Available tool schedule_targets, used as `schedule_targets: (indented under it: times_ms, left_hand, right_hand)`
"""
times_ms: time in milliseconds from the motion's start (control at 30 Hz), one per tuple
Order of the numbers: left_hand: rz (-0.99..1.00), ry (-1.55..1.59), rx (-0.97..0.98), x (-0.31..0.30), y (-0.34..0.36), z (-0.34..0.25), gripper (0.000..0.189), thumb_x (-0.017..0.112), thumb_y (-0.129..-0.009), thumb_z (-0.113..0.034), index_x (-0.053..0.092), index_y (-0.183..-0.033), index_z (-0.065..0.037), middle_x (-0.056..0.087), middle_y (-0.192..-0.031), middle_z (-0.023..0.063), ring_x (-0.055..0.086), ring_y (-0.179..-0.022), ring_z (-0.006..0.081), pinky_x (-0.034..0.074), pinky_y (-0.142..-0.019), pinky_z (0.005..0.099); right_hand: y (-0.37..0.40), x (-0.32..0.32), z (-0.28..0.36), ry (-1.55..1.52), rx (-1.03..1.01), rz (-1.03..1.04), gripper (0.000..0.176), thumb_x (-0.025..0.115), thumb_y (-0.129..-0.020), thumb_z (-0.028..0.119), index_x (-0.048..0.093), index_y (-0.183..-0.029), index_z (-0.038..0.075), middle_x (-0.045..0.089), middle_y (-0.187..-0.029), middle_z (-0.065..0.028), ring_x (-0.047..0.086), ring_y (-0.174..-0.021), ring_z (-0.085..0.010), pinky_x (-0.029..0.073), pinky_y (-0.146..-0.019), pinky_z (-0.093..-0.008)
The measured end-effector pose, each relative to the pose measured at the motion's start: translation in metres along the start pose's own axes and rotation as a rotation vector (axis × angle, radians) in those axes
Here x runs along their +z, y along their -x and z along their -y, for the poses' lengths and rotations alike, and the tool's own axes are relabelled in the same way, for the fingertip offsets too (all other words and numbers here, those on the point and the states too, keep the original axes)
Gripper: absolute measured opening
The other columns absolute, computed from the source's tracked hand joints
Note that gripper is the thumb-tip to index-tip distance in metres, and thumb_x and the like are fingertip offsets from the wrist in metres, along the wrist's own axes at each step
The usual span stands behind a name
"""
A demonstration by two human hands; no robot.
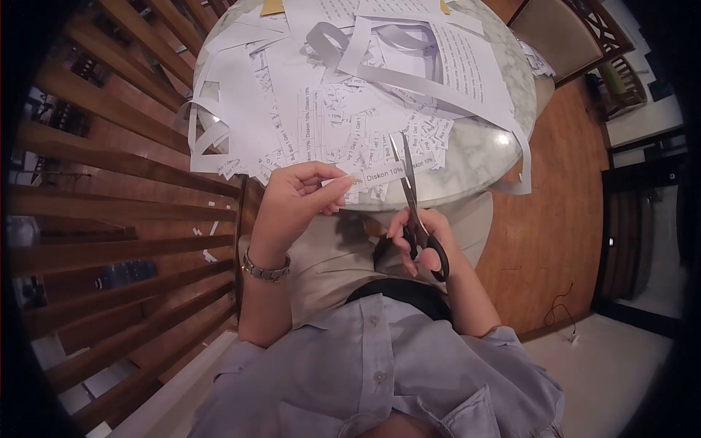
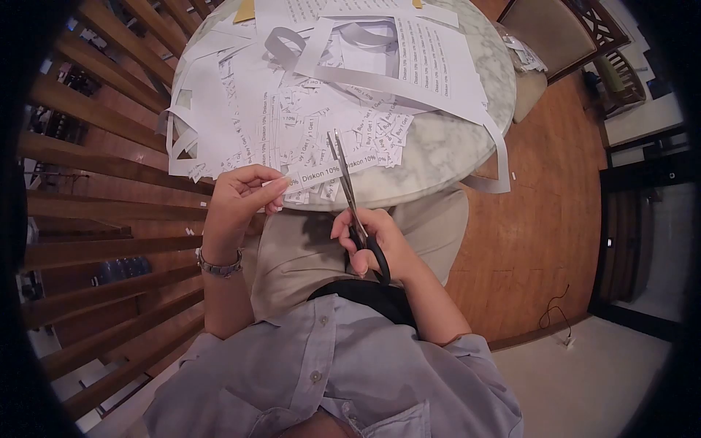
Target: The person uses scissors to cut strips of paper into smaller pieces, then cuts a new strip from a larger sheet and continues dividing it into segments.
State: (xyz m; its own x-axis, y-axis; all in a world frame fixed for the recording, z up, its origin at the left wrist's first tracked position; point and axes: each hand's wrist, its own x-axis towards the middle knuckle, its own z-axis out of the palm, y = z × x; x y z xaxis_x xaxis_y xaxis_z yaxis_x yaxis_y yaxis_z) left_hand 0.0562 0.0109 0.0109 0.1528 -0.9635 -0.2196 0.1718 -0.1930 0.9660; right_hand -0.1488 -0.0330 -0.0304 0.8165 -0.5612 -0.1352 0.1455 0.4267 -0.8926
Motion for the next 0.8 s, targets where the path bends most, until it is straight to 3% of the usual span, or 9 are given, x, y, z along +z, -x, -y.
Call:
schedule_targets:
  times_ms: [100,267,400,500,567,600,700,800]
  left_hand:
    - [-0.002,-0.001,-0.002,0.0,0.0,0.001,0.017,0.06,-0.073,-0.012,0.057,-0.082,0.002,0.056,-0.061,0.0031,0.051,-0.054,0.0043,0.04,-0.049,0.0148]
    - [-0.002,0.004,0.013,0.0,-0.003,0.001,0.017,0.06,-0.073,-0.012,0.057,-0.082,0.002,0.056,-0.062,0.0033,0.051,-0.054,0.0044,0.04,-0.049,0.0147]
    - [-0.036,0.003,0.007,0.002,-0.004,0.001,0.017,0.059,-0.074,-0.011,0.057,-0.082,0.003,0.056,-0.062,0.0032,0.05,-0.054,0.0043,0.04,-0.049,0.0148]
    - [-0.082,0.005,0.032,0.003,-0.006,0.002,0.017,0.059,-0.074,-0.01,0.057,-0.082,0.004,0.055,-0.061,0.0034,0.05,-0.053,0.0044,0.039,-0.049,0.0149]
    - [-0.109,0.008,0.059,0.002,-0.007,0.002,0.017,0.059,-0.074,-0.01,0.057,-0.082,0.004,0.055,-0.061,0.0035,0.05,-0.053,0.0045,0.039,-0.048,0.015]
    - [-0.121,0.028,0.076,0.003,-0.007,0.002,0.017,0.059,-0.074,-0.01,0.057,-0.082,0.005,0.055,-0.061,0.0037,0.05,-0.053,0.0046,0.039,-0.049,0.015]
    - [-0.117,0.034,0.075,0.006,-0.006,0.001,0.017,0.059,-0.074,-0.01,0.057,-0.082,0.005,0.056,-0.062,0.004,0.05,-0.054,0.0045,0.039,-0.049,0.0149]
    - [-0.082,0.015,0.034,0.012,-0.006,0.002,0.017,0.059,-0.074,-0.01,0.057,-0.083,0.004,0.056,-0.062,0.004,0.05,-0.054,0.0042,0.039,-0.049,0.0148]
  right_hand:
    - [0.0,0.0,0.0,0.017,-0.025,0.007,0.06,0.074,-0.051,0.042,0.047,-0.083,-0.001,0.041,-0.058,0.0021,0.043,-0.043,-0.0037,0.034,-0.037,-0.0168]
    - [-0.001,0.001,0.001,-0.082,0.007,0.013,0.044,0.073,-0.06,0.022,0.045,-0.083,-0.003,0.042,-0.057,0.0008,0.044,-0.037,-0.0068,0.033,-0.031,-0.0181]
    - [-0.001,0.002,0.003,-0.027,0.059,-0.023,0.04,0.071,-0.062,0.017,0.045,-0.084,-0.004,0.042,-0.057,0.0,0.044,-0.036,-0.0072,0.034,-0.031,-0.018]
    - [0.001,0.001,-0.002,-0.056,0.062,-0.063,0.046,0.073,-0.06,0.024,0.045,-0.085,-0.004,0.041,-0.057,-0.0003,0.044,-0.037,-0.0074,0.035,-0.032,-0.0185]
    - [0.002,-0.001,-0.009,-0.2,-0.028,-0.013,0.058,0.074,-0.055,0.035,0.045,-0.085,-0.004,0.041,-0.057,-0.0003,0.044,-0.036,-0.0078,0.035,-0.031,-0.0196]
    - [0.006,-0.001,-0.008,-0.151,0.031,-0.026,0.066,0.074,-0.048,0.047,0.046,-0.084,-0.002,0.041,-0.057,0.0008,0.043,-0.041,-0.0058,0.035,-0.035,-0.0188]
    - [0.004,0.0,-0.014,0.089,-0.008,0.104,0.065,0.073,-0.047,0.05,0.048,-0.082,0.001,0.042,-0.057,0.0021,0.04,-0.047,-0.0034,0.032,-0.04,-0.0177]
    - [0.0,0.004,-0.012,0.13,-0.012,0.097,0.064,0.072,-0.047,0.052,0.049,-0.081,0.002,0.042,-0.055,0.0033,0.038,-0.049,-0.0022,0.028,-0.042,-0.0176]
